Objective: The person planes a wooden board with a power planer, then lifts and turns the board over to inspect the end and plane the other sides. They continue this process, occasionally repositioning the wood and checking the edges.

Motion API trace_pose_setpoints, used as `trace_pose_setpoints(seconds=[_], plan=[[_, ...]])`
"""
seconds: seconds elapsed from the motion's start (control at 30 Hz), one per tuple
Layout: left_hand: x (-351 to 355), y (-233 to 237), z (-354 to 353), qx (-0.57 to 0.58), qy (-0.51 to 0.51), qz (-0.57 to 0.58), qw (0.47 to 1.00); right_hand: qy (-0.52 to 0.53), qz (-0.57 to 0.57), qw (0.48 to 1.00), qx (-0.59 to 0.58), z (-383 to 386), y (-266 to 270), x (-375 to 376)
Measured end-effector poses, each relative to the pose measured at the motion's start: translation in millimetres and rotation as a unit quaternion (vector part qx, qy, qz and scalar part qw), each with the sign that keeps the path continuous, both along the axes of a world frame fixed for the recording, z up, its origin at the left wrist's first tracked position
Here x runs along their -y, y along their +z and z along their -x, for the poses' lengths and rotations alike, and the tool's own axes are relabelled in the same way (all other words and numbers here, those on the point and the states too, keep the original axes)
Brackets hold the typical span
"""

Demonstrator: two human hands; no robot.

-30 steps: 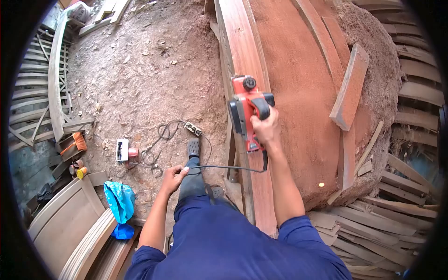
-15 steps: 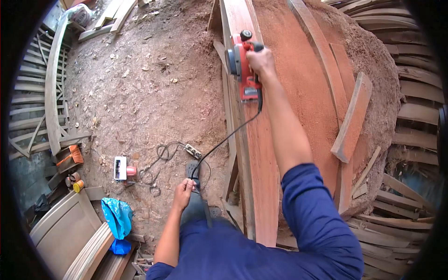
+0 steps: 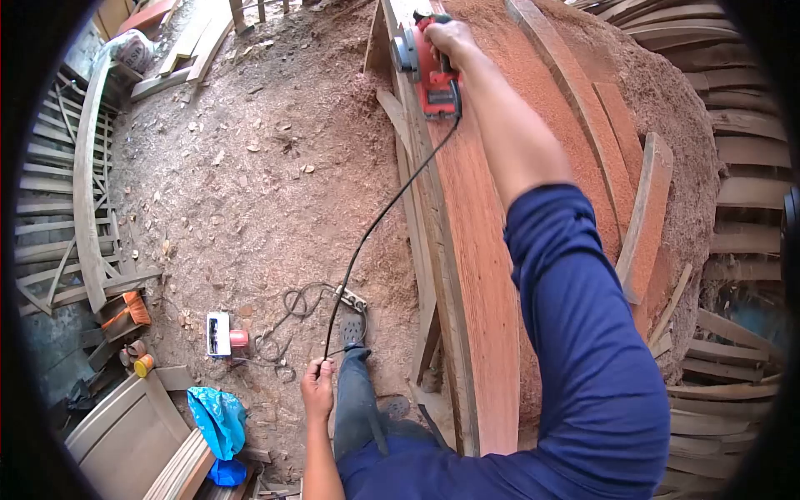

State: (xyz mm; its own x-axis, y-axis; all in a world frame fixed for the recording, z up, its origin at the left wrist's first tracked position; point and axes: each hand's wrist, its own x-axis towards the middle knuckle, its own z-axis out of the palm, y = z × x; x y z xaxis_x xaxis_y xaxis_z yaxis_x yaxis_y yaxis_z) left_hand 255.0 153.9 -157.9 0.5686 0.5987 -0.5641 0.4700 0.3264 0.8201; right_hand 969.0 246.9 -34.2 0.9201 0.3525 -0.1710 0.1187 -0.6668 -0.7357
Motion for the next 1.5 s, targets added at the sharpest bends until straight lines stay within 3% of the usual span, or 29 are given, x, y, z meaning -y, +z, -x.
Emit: trace_pose_setpoints(seconds=[0.1,0.17,0.23,0.3,0.37,0.43,0.47,0.5,0.6,0.63,0.7,0.77,0.83,0.87,0.9,0.97,1.1,1.33,1.5], plan=[[-1,-20,41,-0.025,0.007,-0.031,0.999,-0.030,-0.025,0.999,-0.033,82,16,50],[-2,-23,54,-0.018,0.042,-0.026,0.999,0.012,-0.008,0.999,0.052,159,34,102],[1,-28,63,-0.024,0.053,-0.027,0.998,-0.003,0.028,0.999,0.026,234,52,156],[3,-24,68,-0.045,0.046,-0.021,0.998,-0.013,-0.051,0.998,0.026,308,57,213],[6,-18,65,-0.054,0.026,-0.023,0.998,-0.023,0.026,0.999,0.027,376,50,276],[12,-16,62,-0.029,-0.038,-0.021,0.999,-0.041,-0.009,0.999,0.004,449,70,322],[13,11,47,-0.092,-0.080,-0.035,0.992,-0.048,0.019,0.999,-0.005,485,76,348],[18,8,48,-0.093,-0.080,-0.037,0.992,-0.055,0.035,0.998,-0.014,521,78,378],[28,7,52,-0.057,-0.208,-0.119,0.969,-0.057,0.098,0.993,0.043,627,77,456],[31,9,54,-0.059,-0.211,-0.116,0.969,-0.058,0.098,0.987,-0.111,632,95,460],[33,9,58,-0.067,-0.269,-0.123,0.953,-0.075,0.098,0.986,-0.112,625,103,446],[33,4,64,-0.065,-0.264,-0.113,0.956,-0.090,0.066,0.991,-0.074,590,90,422],[29,-3,65,-0.086,-0.170,-0.095,0.977,-0.066,0.051,0.996,0.032,529,90,377],[24,-14,71,-0.085,-0.159,-0.087,0.980,-0.087,0.059,0.992,-0.073,494,92,359],[20,-12,67,-0.085,-0.158,-0.087,0.980,-0.056,0.023,0.998,-0.033,465,75,349],[10,-3,53,-0.058,-0.046,-0.038,0.997,-0.029,-0.005,0.998,0.048,409,59,317],[-3,-19,51,-0.027,-0.009,-0.029,0.999,-0.027,0.016,0.998,0.057,317,47,262],[-6,-10,24,-0.039,-0.012,-0.058,0.997,-0.058,0.026,0.998,-0.015,210,54,177],[-5,-8,0,-0.054,0.001,-0.044,0.998,-0.041,-0.010,0.999,0.006,126,30,123]])
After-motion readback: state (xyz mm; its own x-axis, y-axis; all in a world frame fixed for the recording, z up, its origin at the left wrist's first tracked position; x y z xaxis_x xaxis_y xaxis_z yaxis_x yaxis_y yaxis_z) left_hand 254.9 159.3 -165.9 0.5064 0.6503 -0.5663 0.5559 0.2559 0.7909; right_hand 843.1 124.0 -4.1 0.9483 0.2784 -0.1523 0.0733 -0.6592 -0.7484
